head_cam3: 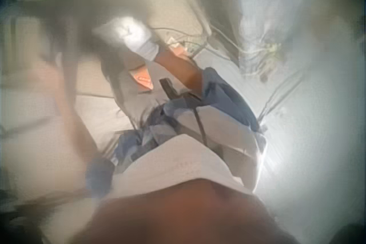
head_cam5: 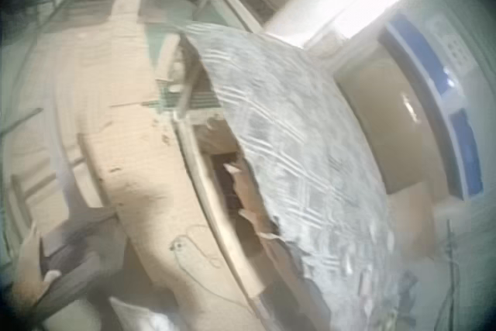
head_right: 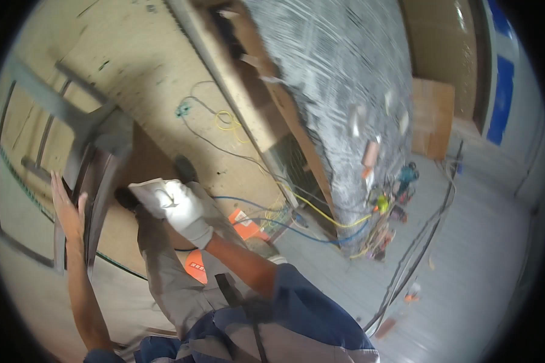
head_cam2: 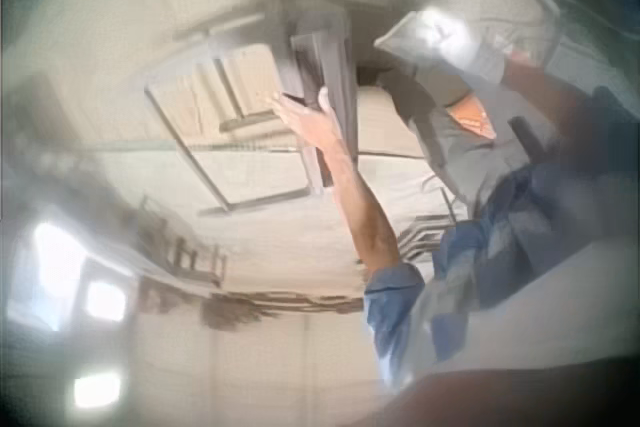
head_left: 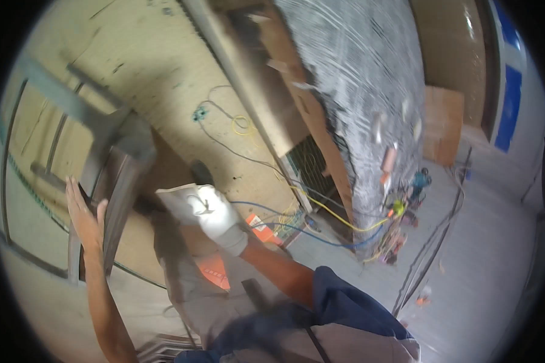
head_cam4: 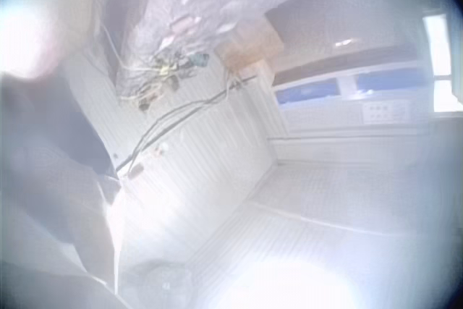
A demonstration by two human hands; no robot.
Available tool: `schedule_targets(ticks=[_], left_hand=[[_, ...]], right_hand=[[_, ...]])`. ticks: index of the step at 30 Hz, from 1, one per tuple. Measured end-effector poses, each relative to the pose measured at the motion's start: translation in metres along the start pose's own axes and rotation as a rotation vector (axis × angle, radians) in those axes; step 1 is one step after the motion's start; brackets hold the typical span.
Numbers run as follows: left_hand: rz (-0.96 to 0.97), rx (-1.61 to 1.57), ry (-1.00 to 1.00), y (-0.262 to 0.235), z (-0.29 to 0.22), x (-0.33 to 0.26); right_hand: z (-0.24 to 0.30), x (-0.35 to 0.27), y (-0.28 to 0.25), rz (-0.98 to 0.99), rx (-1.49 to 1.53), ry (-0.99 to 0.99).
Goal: The person sands the surfaces and joints of a wooden table frame using sandpaper and a sanding block, then uses an air gun to blow off the sawdust.
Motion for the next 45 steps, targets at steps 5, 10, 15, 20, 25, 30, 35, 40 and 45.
schedule_targets(ticks=[5, 10, 15, 20, 25, 30, 35, 40, 45], left_hand=[[0.653, -0.902, -0.062, 0.063, -0.220, -0.033], [0.549, -0.902, -0.082, 0.112, -0.352, -0.033], [0.876, -0.179, 0.112, 0.196, -0.246, -0.093], [0.707, -0.005, 0.010, 0.117, -0.118, -0.140], [0.934, 0.083, -0.347, 0.055, -0.085, -0.164], [0.902, 0.226, -0.600, 0.065, -0.119, -0.178], [0.907, -0.090, -0.042, 0.117, -0.277, -0.124], [0.952, -0.694, -0.271, 0.125, -0.375, -0.087], [0.900, -1.571, -0.291, 0.054, -0.459, -0.047]], right_hand=[[-0.037, -0.019, -0.083, 0.258, 0.689, 0.257], [-0.182, -0.040, -0.207, -0.019, 0.376, 0.000], [-0.397, -0.171, -0.340, -0.752, 0.157, 0.679], [-0.534, -0.275, -0.431, -1.177, -0.457, 0.902], [-0.789, -0.305, -0.506, -0.762, -0.447, 1.028], [-0.943, -0.256, -0.593, -0.582, -0.392, 0.992], [-0.937, -0.288, -0.513, -0.438, -0.599, 1.023], [-0.682, -0.281, -0.452, -0.824, -0.487, 0.538], [-0.329, -0.246, -0.347, -0.516, -0.200, 0.284]])
Point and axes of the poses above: each hand's wrist, its own x-axis towards the middle knuckle, its own y-axis out of the palm, z = x × y, the point moved 7 cm from there along x, towards the middle knuckle, and after that the axes turned 11 degrees about y, right-handed, at the moved point
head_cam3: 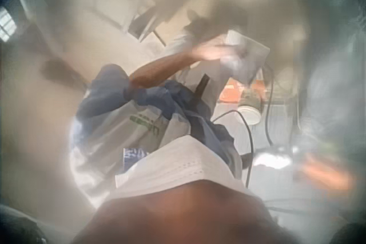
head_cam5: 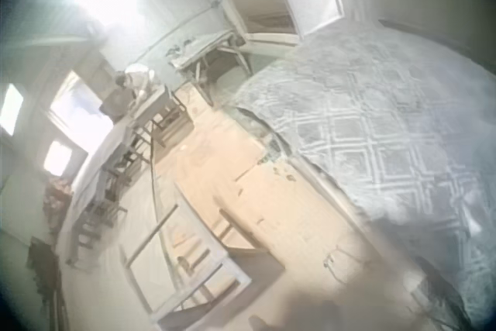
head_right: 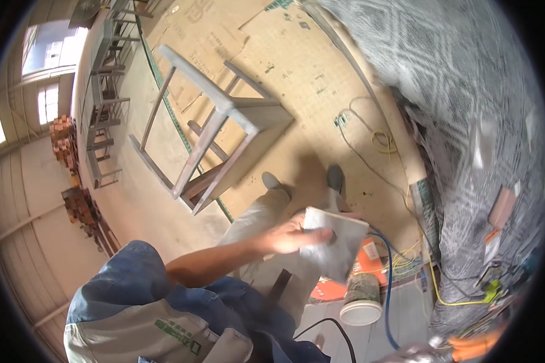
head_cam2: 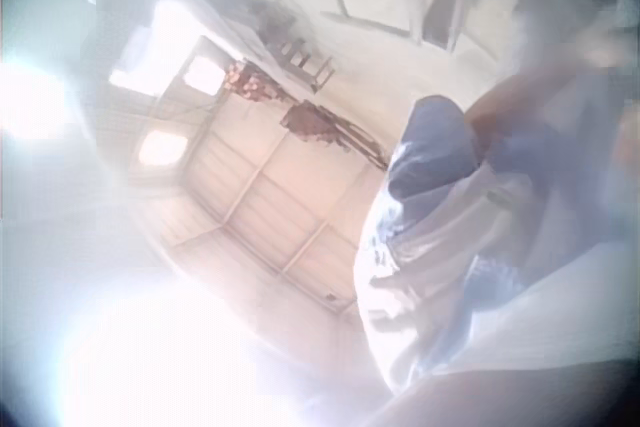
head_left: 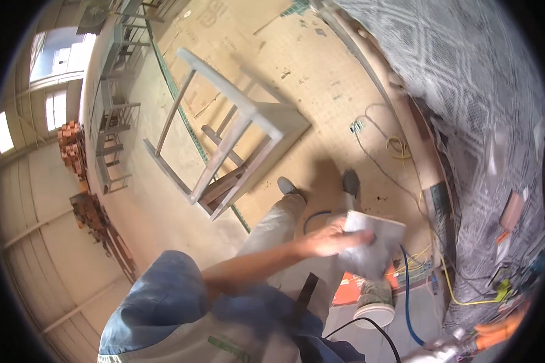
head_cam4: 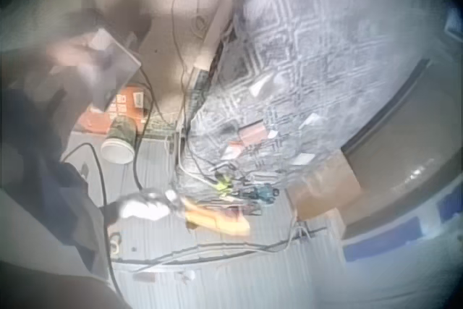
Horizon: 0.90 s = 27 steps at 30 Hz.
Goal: The person sands the surfaces and joints of a wooden table frame using sandpaper and a sanding block, then uses an air gun to blow off the sawdust.
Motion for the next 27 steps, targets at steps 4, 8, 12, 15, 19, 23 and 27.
schedule_targets(ticks=[4, 8, 12, 15, 19, 23, 27], left_hand=[[-0.154, -0.050, 0.146, -0.042, -0.041, -0.050], [-0.547, -0.370, 0.116, -0.147, -0.041, -0.113], [-0.518, -0.715, 0.182, -0.204, -0.056, -0.162], [-0.494, -0.595, 0.222, -0.247, -0.081, -0.166], [-0.993, 0.646, 0.243, -0.385, -0.083, -0.217], [-1.653, 0.404, 0.068, -0.513, -0.045, -0.283], [-1.588, 0.966, 0.227, -0.542, -0.026, -0.268]], right_hand=[[0.198, -0.058, 0.060, 0.366, 0.123, -0.317], [0.313, -0.096, 0.115, 0.676, 0.168, -0.448], [0.399, -0.136, 0.193, 1.615, 0.297, 0.231], [0.415, -0.124, 0.253, 1.378, 0.649, 0.124], [0.594, -0.085, 0.258, 1.436, 0.553, -0.197], [0.737, -0.023, 0.318, 1.074, 0.333, -0.403], [0.868, -0.009, 0.339, 0.854, 0.083, -0.639]])
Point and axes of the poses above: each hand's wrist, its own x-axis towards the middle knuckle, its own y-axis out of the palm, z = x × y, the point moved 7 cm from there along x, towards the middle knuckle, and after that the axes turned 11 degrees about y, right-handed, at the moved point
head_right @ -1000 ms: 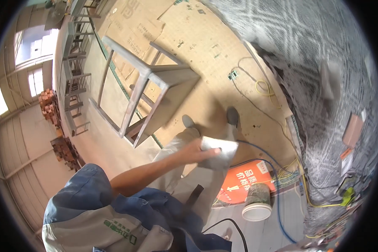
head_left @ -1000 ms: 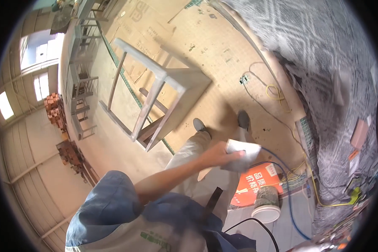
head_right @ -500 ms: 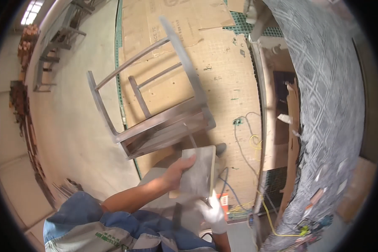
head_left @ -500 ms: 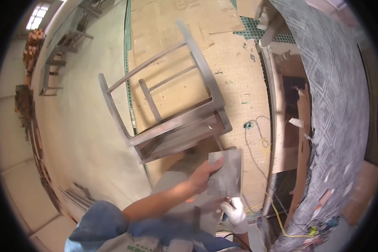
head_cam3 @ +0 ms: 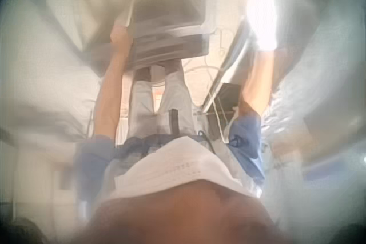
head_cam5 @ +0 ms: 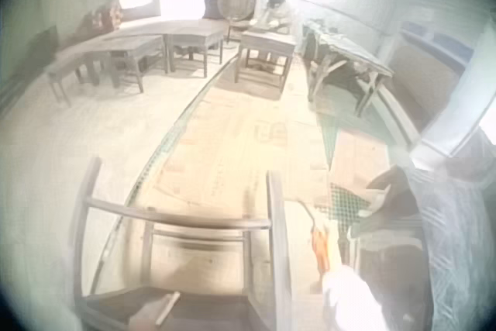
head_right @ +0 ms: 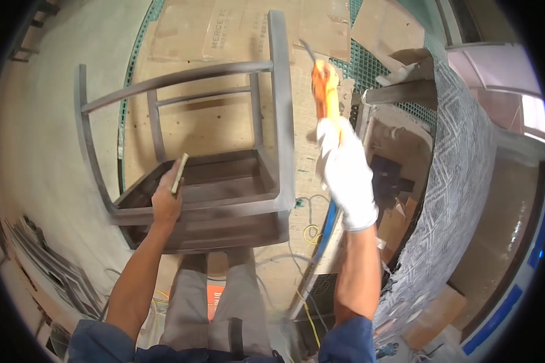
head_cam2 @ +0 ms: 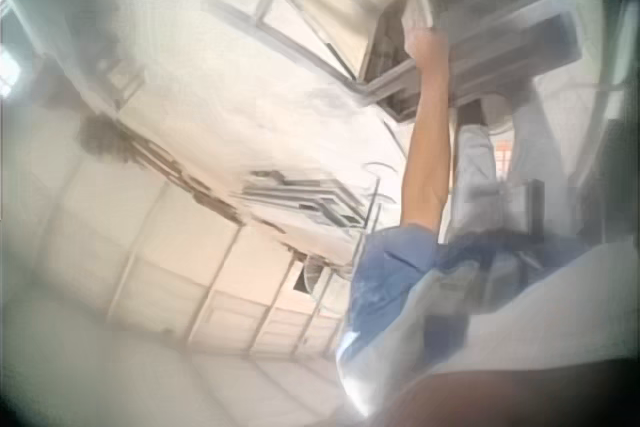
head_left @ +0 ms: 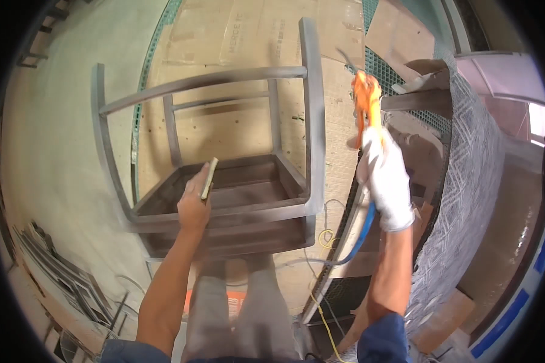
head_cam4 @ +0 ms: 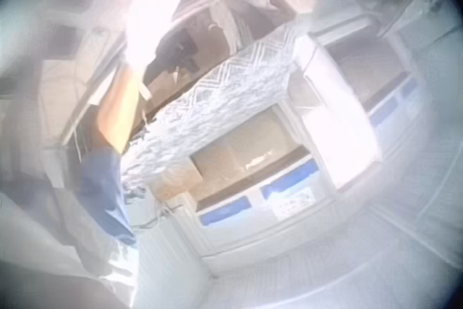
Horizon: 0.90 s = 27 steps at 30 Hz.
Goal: The person sands the surfaces and joints of a wooden table frame using sandpaper and a sanding block, then uses an air gun to blow off the sawdust.
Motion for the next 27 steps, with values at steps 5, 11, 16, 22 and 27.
schedule_targets(ticks=[5, 11, 16, 22, 27], left_hand=[[0.155, 0.078, -0.183, 0.018, 0.003, 0.007], [-0.043, 0.035, -0.055, 0.007, 0.001, -0.006], [-0.063, 0.026, -0.003, 0.008, -0.003, -0.001], [0.047, 0.120, -0.087, 0.015, 0.010, -0.004], [0.151, 0.136, -0.086, 0.018, 0.013, -0.006]], right_hand=[[0.024, 0.036, -0.011, 0.054, -0.054, -0.050], [-0.059, -0.014, -0.021, 0.129, -0.173, 0.073], [-0.112, -0.088, -0.032, 0.131, -0.262, 0.198], [-0.184, -0.184, -0.021, 0.283, -0.324, 0.434], [-0.206, -0.235, 0.003, 0.061, -0.270, 0.539]])
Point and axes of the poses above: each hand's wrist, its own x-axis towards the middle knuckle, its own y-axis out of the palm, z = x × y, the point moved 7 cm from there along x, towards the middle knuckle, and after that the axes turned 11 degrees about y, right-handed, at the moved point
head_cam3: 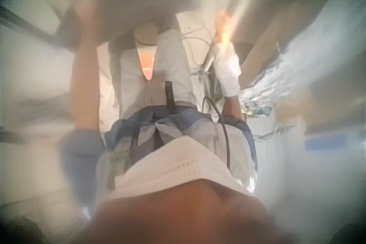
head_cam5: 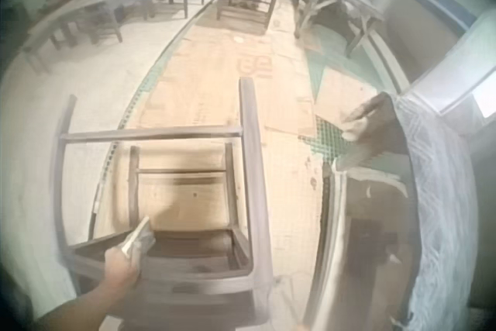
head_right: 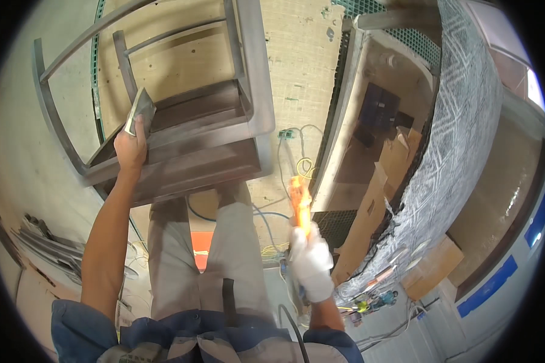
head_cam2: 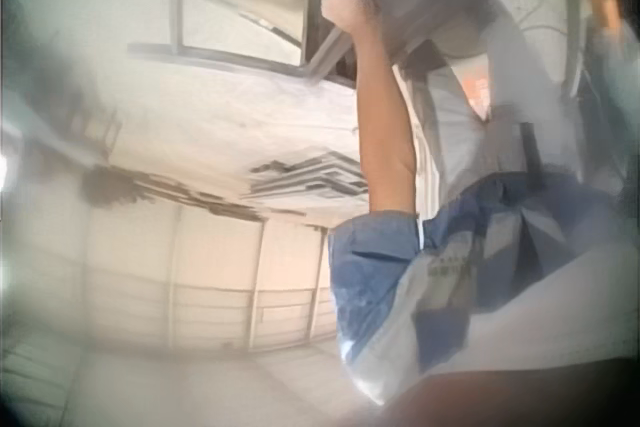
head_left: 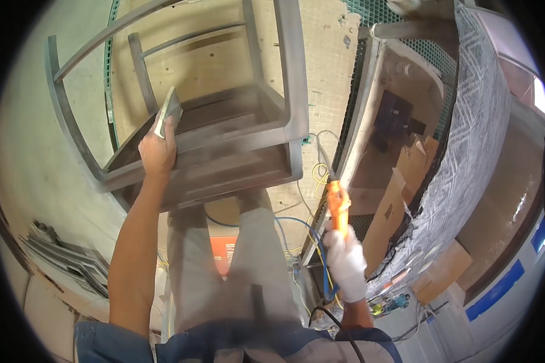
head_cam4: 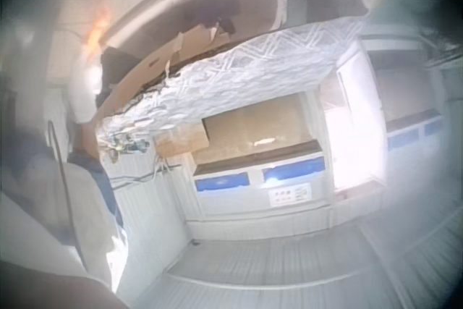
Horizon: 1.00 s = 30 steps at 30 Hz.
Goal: The person sands the surfaces and joints of a wooden table frame using sandpaper and a sanding block, then uses an air gun to blow off the sawdust.
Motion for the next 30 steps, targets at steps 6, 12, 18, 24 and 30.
schedule_targets(ticks=[6, 12, 18, 24, 30], left_hand=[[0.066, -0.097, 0.135, -0.019, 0.011, -0.012], [-0.037, -0.381, -0.031, -0.056, 0.106, -0.044], [-0.085, -0.457, -0.334, -0.134, 0.210, -0.078], [-0.582, -1.045, -0.382, -0.155, 0.294, -0.106], [-0.319, -1.349, -0.942, -0.089, 0.293, -0.129]], right_hand=[[-0.007, -0.037, 0.091, -0.205, -0.226, -0.298], [0.055, -0.095, 0.165, 0.039, -0.058, -0.595], [0.094, -0.166, 0.232, -0.379, -0.528, -0.952], [0.153, -0.204, 0.289, 0.136, -0.193, -0.554], [0.181, -0.229, 0.319, 0.060, -0.430, -0.693]])
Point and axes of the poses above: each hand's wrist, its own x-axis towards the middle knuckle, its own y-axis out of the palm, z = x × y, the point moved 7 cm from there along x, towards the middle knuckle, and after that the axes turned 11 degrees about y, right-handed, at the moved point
